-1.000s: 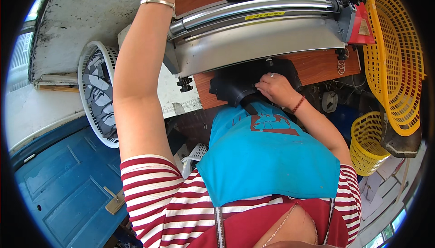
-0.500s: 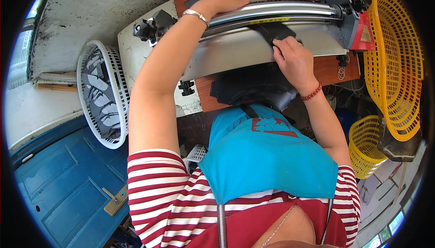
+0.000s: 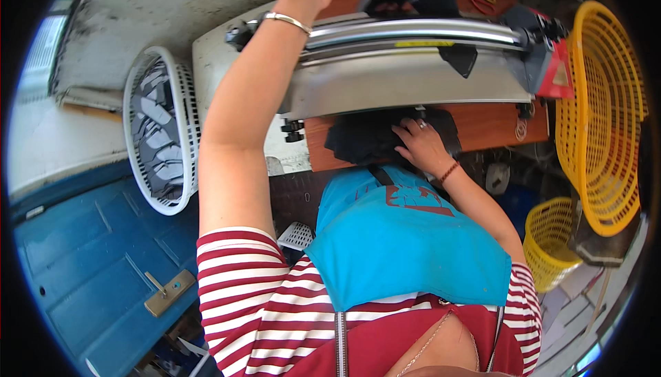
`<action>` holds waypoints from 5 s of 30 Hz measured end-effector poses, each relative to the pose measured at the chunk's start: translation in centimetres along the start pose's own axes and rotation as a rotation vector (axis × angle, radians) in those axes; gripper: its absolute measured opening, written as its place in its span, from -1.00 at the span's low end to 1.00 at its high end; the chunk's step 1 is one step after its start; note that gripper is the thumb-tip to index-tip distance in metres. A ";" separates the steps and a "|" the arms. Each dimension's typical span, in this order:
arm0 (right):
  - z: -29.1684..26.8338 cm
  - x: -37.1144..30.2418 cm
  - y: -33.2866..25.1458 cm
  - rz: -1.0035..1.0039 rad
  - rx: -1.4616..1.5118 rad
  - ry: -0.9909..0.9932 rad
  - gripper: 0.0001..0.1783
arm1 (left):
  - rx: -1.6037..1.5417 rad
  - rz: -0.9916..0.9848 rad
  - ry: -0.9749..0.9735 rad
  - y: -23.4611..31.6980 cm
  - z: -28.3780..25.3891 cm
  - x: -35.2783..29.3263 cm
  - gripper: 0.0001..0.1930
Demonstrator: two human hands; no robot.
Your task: Applying glue to shoe upper components using a rolling machine.
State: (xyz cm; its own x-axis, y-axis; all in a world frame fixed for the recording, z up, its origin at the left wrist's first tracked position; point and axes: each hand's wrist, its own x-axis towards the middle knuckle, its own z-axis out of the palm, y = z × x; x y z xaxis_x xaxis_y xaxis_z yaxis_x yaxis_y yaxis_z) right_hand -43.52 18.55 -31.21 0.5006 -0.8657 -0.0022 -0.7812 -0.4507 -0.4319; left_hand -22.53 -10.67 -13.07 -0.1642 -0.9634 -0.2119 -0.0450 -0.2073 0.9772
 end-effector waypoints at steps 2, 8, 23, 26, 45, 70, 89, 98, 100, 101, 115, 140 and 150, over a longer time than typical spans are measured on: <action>-0.2 0.1 0.3 -0.075 -0.016 -0.003 -0.44 | -0.120 0.031 -0.019 0.8 -1.0 -1.0 -0.92; -0.4 0.2 0.8 -0.149 0.015 -0.021 -0.49 | -0.177 0.246 0.099 3.0 -6.0 -5.9 -0.88; -0.5 1.2 0.6 -0.086 0.111 -0.017 -0.59 | 0.441 0.698 1.247 8.1 -38.5 -27.6 -0.85; -0.5 1.2 0.3 -0.086 0.120 -0.003 -0.62 | 1.056 0.665 1.322 2.0 -46.7 -28.4 -0.88; -5.3 -0.3 -2.2 -0.207 0.135 0.228 -0.71 | 0.840 0.240 0.897 -15.1 -31.7 -24.5 -0.74; 0.9 1.5 -0.1 -0.208 0.003 0.210 -0.68 | 0.857 0.619 -0.193 -3.2 1.7 0.9 -0.78; -13.7 1.8 0.8 -0.028 -0.201 0.518 -0.73 | 1.207 0.999 -0.123 -5.6 0.1 -0.7 -0.72; -2.5 -0.1 -0.7 -0.156 0.097 0.080 -0.52 | 0.978 0.430 -0.224 -6.3 1.2 2.5 -0.60; -0.9 0.1 -0.9 -0.143 -0.010 0.056 -0.51 | 0.933 0.457 -0.196 -5.2 2.0 2.3 -0.64; -0.3 0.2 -1.0 -0.140 -0.115 0.032 -0.50 | 0.893 0.480 -0.158 -4.3 2.2 2.1 -0.68; -11.8 -2.0 -2.6 -0.184 0.006 0.413 -0.69 | 0.775 0.798 0.104 -1.0 -0.9 -1.2 -0.63; 3.8 2.7 -0.5 -0.013 -0.315 0.203 -0.67 | 0.944 0.473 -0.276 -4.5 0.0 2.2 -0.62; 3.1 2.5 0.5 -0.009 -0.309 0.120 -0.79 | 0.582 0.338 -0.107 -1.2 -0.4 -1.3 -0.63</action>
State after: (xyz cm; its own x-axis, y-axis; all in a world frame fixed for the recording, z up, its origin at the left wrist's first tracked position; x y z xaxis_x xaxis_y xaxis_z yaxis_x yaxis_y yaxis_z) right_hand -41.48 16.80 -34.21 0.4750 -0.8725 0.1144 -0.8622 -0.4875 -0.1377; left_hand -21.86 -9.19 -13.99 -0.3580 -0.9307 0.0753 -0.4922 0.2566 0.8318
